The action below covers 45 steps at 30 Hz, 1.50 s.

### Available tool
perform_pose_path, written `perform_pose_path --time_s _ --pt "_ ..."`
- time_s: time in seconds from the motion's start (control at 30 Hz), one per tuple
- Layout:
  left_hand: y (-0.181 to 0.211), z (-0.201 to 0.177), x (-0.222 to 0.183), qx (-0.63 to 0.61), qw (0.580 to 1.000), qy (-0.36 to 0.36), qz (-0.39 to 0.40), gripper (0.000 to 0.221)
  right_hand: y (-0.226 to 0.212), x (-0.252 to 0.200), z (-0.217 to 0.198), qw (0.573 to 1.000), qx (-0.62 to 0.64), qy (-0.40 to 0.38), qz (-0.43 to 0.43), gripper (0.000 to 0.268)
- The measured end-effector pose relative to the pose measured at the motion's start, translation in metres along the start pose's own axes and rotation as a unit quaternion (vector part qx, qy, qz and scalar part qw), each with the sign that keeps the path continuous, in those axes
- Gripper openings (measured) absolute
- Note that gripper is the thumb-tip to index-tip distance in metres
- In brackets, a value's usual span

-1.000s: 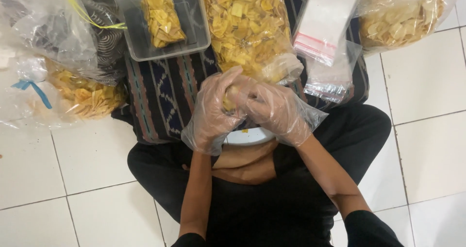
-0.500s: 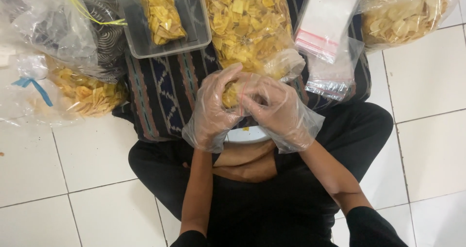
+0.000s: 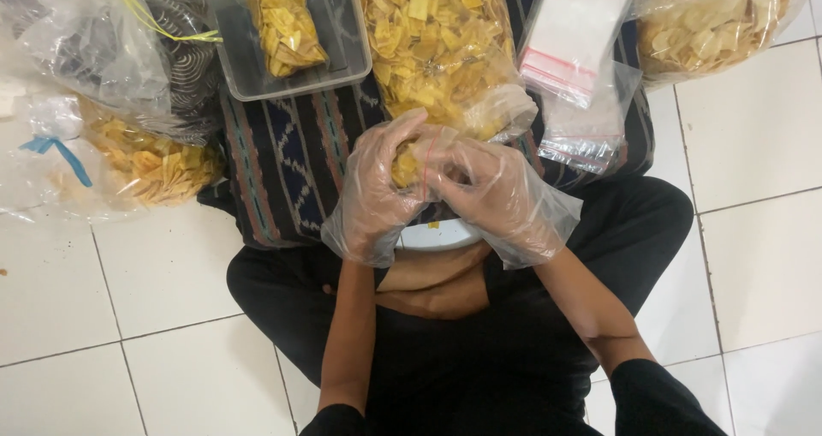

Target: Manually filling small plastic bags with thin yellow strips from a larger container while sitting on the floor.

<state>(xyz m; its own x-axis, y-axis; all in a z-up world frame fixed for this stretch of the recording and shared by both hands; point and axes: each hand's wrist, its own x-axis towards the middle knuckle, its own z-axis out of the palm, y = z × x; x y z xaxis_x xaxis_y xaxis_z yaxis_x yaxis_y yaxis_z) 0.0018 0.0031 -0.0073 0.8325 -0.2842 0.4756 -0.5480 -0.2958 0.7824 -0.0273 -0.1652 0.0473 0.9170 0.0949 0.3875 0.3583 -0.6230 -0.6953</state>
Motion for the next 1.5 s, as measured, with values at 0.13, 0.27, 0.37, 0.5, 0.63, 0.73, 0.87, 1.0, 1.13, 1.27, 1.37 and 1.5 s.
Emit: perform_pose_path --time_s 0.13,0.27,0.37,0.5,0.63,0.73,0.87,1.0,1.13,1.27,1.37,1.5 --pt "-0.001 -0.001 0.0 -0.003 1.0 -0.005 0.001 0.077 -0.005 0.001 0.003 0.999 -0.028 -0.014 -0.031 0.023" --pt "0.005 -0.002 0.002 0.0 1.0 -0.012 -0.002 0.068 0.013 -0.01 0.011 0.989 -0.139 0.004 -0.055 0.024" --pt "0.005 -0.002 0.003 0.008 1.0 -0.012 0.001 0.064 0.015 -0.011 0.016 0.985 -0.156 0.039 -0.062 0.03" --pt "0.008 -0.004 0.004 0.01 1.0 -0.01 0.004 0.065 0.013 -0.008 0.019 0.988 -0.137 0.058 -0.04 0.03" --pt "0.004 -0.001 0.001 0.006 1.0 -0.004 0.0 0.065 0.006 -0.008 0.012 0.988 -0.136 0.066 -0.03 0.034" --pt "0.0 -0.001 0.0 0.005 1.0 -0.02 0.007 0.067 -0.001 -0.005 0.01 0.998 -0.046 0.044 0.003 0.029" --pt "-0.008 0.002 -0.001 0.012 0.999 -0.033 0.014 0.065 0.006 -0.012 0.017 0.997 -0.019 0.019 0.068 0.026" --pt "-0.004 0.002 0.0 0.015 0.999 -0.033 0.014 0.063 0.009 -0.015 0.022 0.997 -0.047 0.038 0.049 0.027" --pt "-0.004 0.003 -0.002 0.021 0.999 -0.023 0.023 0.063 0.004 -0.009 0.021 0.997 -0.004 0.068 0.04 0.023" --pt "-0.004 0.001 0.0 0.041 0.998 -0.035 0.036 0.065 0.004 -0.01 0.022 0.995 -0.04 0.084 0.028 0.024" --pt "-0.004 0.0 0.0 0.067 0.995 -0.039 0.055 0.065 0.01 -0.015 0.028 0.993 -0.084 0.088 0.006 0.027" --pt "0.002 0.0 0.004 0.094 0.992 -0.038 0.075 0.064 0.033 -0.027 0.041 0.988 -0.13 0.086 0.001 0.027"
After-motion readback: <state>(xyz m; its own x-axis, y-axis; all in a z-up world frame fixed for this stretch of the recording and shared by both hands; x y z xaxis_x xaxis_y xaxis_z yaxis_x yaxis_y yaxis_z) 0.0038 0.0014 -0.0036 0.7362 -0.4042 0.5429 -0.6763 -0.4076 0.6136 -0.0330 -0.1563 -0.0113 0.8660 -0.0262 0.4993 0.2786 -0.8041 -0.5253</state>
